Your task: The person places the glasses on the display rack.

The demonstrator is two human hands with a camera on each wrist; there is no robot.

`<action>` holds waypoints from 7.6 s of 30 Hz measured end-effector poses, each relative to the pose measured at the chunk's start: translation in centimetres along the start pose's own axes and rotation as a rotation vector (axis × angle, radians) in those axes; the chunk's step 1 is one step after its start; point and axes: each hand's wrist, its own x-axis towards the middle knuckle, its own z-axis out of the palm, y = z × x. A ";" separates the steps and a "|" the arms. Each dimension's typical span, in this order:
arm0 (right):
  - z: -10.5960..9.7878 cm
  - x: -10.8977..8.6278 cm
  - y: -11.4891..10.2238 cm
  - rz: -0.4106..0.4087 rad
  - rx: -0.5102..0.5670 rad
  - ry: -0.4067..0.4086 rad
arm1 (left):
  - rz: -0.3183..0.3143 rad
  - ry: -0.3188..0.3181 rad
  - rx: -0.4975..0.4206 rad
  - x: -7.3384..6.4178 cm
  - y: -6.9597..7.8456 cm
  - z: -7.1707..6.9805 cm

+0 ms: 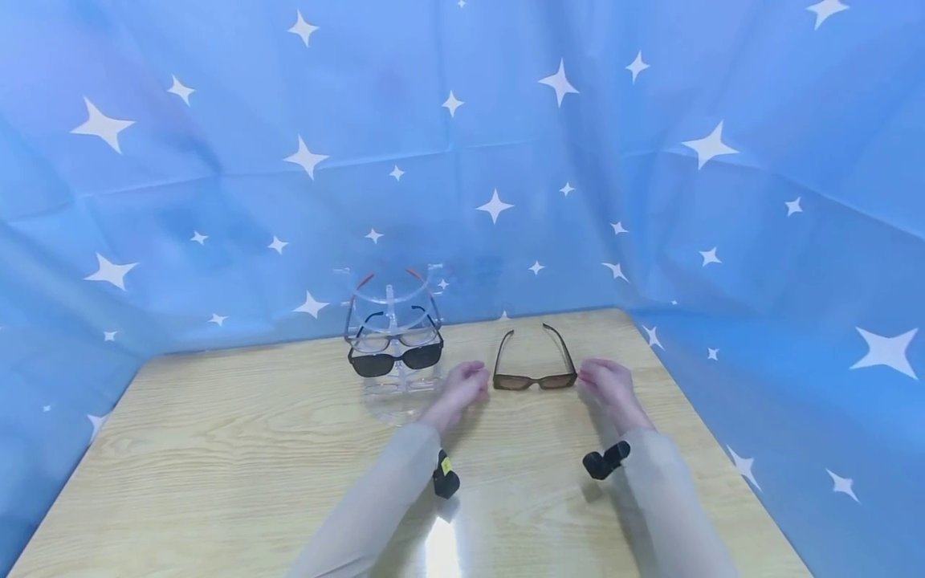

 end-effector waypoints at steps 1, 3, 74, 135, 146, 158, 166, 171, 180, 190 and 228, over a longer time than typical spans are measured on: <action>0.1 0.1 0.0 0.006 -0.019 -0.005 | 0.005 -0.004 0.003 0.1 0.0 0.1; 0.2 0.3 0.1 0.016 -0.054 -0.016 | 0.013 -0.019 0.015 0.2 0.1 0.3; -1.6 -8.3 0.1 -0.074 0.134 -0.419 | -0.103 -0.336 -0.143 -6.4 3.6 -3.1; 10.9 -11.2 -4.9 -0.151 0.076 -0.610 | 0.036 -0.203 -0.336 -16.2 8.0 -16.3; 13.7 -10.5 -8.0 -0.186 0.065 -0.610 | 0.078 -0.157 -0.361 -16.5 10.7 -18.3; 15.9 -8.2 -10.9 -0.193 0.065 -0.651 | 0.041 -0.141 -0.458 -14.7 12.7 -20.0; 16.9 -6.8 -12.1 -0.149 0.060 -0.615 | 0.045 -0.135 -0.472 -13.0 14.1 -20.5; 17.5 -5.6 -13.0 -0.113 0.071 -0.588 | 0.048 -0.099 -0.479 -11.7 15.3 -20.8; 18.4 -3.7 -13.8 -0.070 0.022 -0.524 | 0.037 -0.024 -0.514 -9.2 16.2 -20.9; 19.2 -2.2 -14.3 -0.041 0.046 -0.491 | 0.036 0.069 -0.523 -7.3 15.9 -20.8; 19.5 0.0 -12.5 -0.010 0.129 -0.471 | 0.025 0.188 -0.533 -5.1 14.6 -20.4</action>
